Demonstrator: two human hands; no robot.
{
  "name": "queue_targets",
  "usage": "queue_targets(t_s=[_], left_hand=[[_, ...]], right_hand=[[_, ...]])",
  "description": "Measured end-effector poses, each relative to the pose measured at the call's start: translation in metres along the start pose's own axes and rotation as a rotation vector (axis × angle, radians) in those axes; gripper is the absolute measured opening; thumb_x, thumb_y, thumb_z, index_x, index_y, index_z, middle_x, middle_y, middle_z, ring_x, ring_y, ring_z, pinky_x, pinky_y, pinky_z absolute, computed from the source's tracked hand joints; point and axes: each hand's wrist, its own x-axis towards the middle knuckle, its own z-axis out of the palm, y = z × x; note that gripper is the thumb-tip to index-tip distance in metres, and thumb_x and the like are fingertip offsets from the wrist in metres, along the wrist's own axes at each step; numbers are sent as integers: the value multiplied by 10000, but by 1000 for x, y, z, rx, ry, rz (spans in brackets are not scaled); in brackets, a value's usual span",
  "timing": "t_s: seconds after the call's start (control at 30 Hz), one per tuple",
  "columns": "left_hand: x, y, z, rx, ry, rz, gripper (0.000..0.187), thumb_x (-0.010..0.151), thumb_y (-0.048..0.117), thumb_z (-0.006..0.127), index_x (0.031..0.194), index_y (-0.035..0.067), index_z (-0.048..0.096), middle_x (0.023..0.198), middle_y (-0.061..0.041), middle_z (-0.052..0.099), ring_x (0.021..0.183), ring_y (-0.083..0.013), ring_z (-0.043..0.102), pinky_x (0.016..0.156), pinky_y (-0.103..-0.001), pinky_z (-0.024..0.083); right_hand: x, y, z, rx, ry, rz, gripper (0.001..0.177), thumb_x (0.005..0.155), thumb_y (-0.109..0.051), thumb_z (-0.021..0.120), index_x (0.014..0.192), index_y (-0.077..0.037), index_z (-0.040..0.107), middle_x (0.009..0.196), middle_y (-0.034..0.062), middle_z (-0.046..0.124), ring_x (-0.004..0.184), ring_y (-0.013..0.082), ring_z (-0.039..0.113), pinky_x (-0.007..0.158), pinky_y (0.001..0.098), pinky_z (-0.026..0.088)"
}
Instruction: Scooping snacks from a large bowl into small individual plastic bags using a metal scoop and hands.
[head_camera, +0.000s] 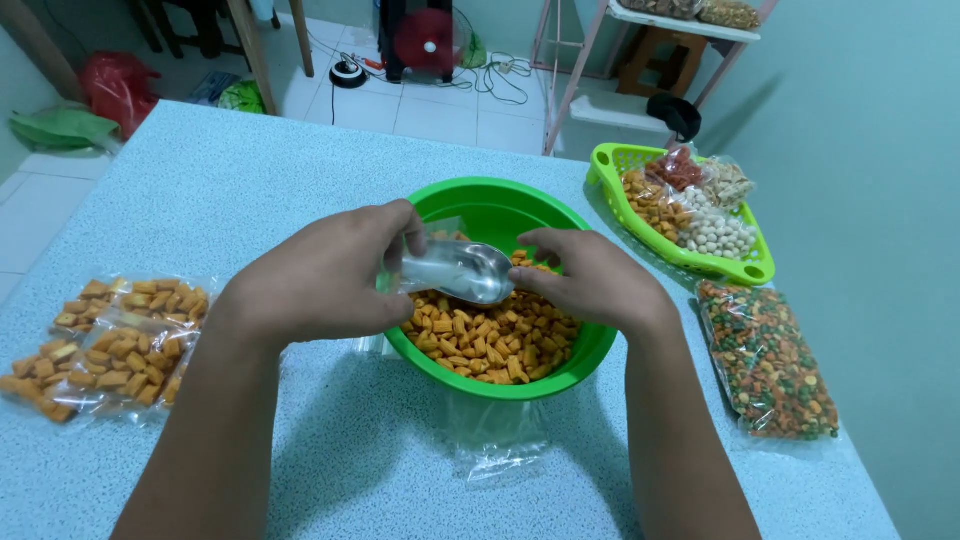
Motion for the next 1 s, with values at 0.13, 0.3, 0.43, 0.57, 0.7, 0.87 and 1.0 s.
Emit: queue_targets(t_s=[0.13,0.3,0.43,0.57,0.7,0.87,1.0], left_hand=[[6,-10,5,-95,39,75,537,726,123,683,1261,128,637,1035,-101,715,929,-347,680,828,-487,561],[15,-34,22,-20,-52,79,546,725,143,695,1264,137,606,1114,-119,703,1049,-395,677,892,-501,546],[3,-57,40,-178,51,205,491,728,134,710,1209,71,631,1007,-146,720,975,-395,684,865,-515,552],[3,-80,58,-375,205,293,406,745,171,753,1129,98,643,902,-95,687,883,-284,647,812,-488,544],[11,-81,69,-175,461,359,339,775,210,781,1077,144,640,815,-73,654,800,-295,661,742,-477,552],[12,-77,76,-53,474,371,329,821,287,720,1113,182,612,834,-37,654,839,-272,687,787,-449,558],[16,-80,81,-102,455,391,368,798,294,708,1132,173,611,832,-40,652,828,-283,690,773,-459,557]], right_hand=[[10,0,8,8,-70,32,579,986,-457,604,1425,-80,615,1158,183,751,1108,368,708,956,508,536],[17,1,12,-1,-131,91,550,959,-470,643,1359,-95,684,1134,172,770,1050,371,730,902,488,557],[18,1,11,30,-150,95,537,945,-452,652,1342,-95,706,1090,168,777,1050,380,718,945,507,544],[12,-7,6,6,-137,146,507,911,-427,658,1274,-84,744,1044,148,779,1015,368,724,940,505,546],[-1,-12,-9,-13,19,197,428,900,-397,642,1180,-110,793,984,137,764,972,366,720,906,504,540],[-15,3,-19,-177,188,142,385,916,-411,637,1194,-194,790,1042,100,789,1055,390,710,1027,523,467],[-10,31,-14,-334,424,106,327,939,-490,663,1153,-284,798,959,47,766,1003,352,707,1044,529,393]])
